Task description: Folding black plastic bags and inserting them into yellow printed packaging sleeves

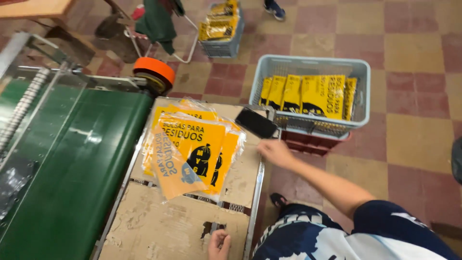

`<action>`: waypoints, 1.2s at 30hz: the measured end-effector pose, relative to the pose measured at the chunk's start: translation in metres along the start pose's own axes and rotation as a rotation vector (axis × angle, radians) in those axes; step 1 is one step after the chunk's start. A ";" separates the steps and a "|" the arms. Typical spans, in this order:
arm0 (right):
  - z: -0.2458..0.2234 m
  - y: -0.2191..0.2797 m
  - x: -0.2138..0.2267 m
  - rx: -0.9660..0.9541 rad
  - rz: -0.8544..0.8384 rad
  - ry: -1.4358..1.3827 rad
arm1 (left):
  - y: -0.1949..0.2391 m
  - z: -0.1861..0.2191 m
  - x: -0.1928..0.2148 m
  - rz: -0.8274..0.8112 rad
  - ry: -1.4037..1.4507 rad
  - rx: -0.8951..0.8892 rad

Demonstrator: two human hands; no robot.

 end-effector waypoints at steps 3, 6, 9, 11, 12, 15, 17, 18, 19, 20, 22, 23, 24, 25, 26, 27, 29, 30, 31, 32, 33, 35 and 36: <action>-0.066 0.004 -0.059 0.395 -0.067 0.007 | 0.012 0.008 0.016 0.142 -0.077 0.021; -0.134 0.034 -0.097 0.633 -0.224 -0.056 | 0.014 -0.022 0.043 0.236 -0.062 0.010; -0.165 0.070 -0.150 0.831 -0.337 -0.057 | 0.023 -0.063 0.069 0.348 0.021 -0.137; -0.177 0.089 -0.176 1.018 -0.332 -0.042 | 0.033 -0.077 0.097 0.462 0.087 -0.228; -0.185 0.097 -0.181 1.066 -0.334 -0.092 | 0.037 -0.083 0.115 0.448 0.064 -0.098; -0.178 0.123 -0.197 1.157 -0.429 -0.077 | 0.089 -0.065 0.144 0.548 -0.070 0.086; -0.168 0.128 -0.214 1.192 -0.469 0.008 | 0.116 -0.043 0.162 0.619 -0.200 0.141; -0.160 0.127 -0.223 1.203 -0.396 0.096 | 0.129 -0.036 0.170 0.751 -0.307 0.193; -0.148 0.130 -0.228 1.183 -0.308 0.184 | 0.140 -0.027 0.180 0.849 -0.429 0.253; -0.151 0.126 -0.232 1.214 -0.335 0.170 | 0.141 -0.042 0.188 0.884 -0.414 0.274; -0.141 0.126 -0.235 1.140 -0.361 0.247 | 0.151 -0.072 0.198 1.009 -0.488 0.175; -0.141 0.129 -0.235 1.147 -0.376 0.248 | 0.154 -0.075 0.197 1.016 -0.480 0.188; -0.141 0.131 -0.233 1.140 -0.362 0.271 | 0.156 -0.071 0.194 1.050 -0.550 0.066; -0.143 0.131 -0.232 1.129 -0.341 0.291 | 0.155 -0.064 0.195 1.078 -0.627 -0.065; -0.140 0.130 -0.235 1.134 -0.348 0.288 | 0.149 -0.057 0.196 1.084 -0.627 -0.058; -0.137 0.130 -0.238 1.144 -0.291 0.326 | 0.143 -0.053 0.199 1.036 -0.383 -0.029; -0.134 0.128 -0.243 1.157 -0.222 0.362 | 0.119 -0.046 0.213 0.983 -0.141 -0.013; -0.134 0.127 -0.245 1.150 -0.225 0.343 | 0.101 -0.046 0.223 0.949 -0.003 0.016; -0.129 0.131 -0.244 1.141 -0.240 0.328 | 0.089 -0.049 0.227 0.909 0.139 0.056; -0.133 0.131 -0.242 1.141 -0.240 0.330 | 0.056 -0.057 0.245 0.908 0.141 0.056; -0.136 0.132 -0.240 1.117 -0.265 0.345 | 0.027 -0.067 0.260 0.922 0.265 -0.031; -0.137 0.131 -0.238 1.110 -0.285 0.360 | -0.017 -0.064 0.281 0.946 0.395 -0.131; -0.136 0.129 -0.240 1.102 -0.284 0.372 | -0.033 -0.053 0.287 0.951 0.436 -0.099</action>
Point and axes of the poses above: each hand's wrist, its own y-axis away from the middle knuckle, its own x-axis out of the back of the hand, z = x × y, the point moved 3 cm from there along -y, towards the middle knuckle, and after that the axes turned 6 degrees about y, right-handed, at the moved point
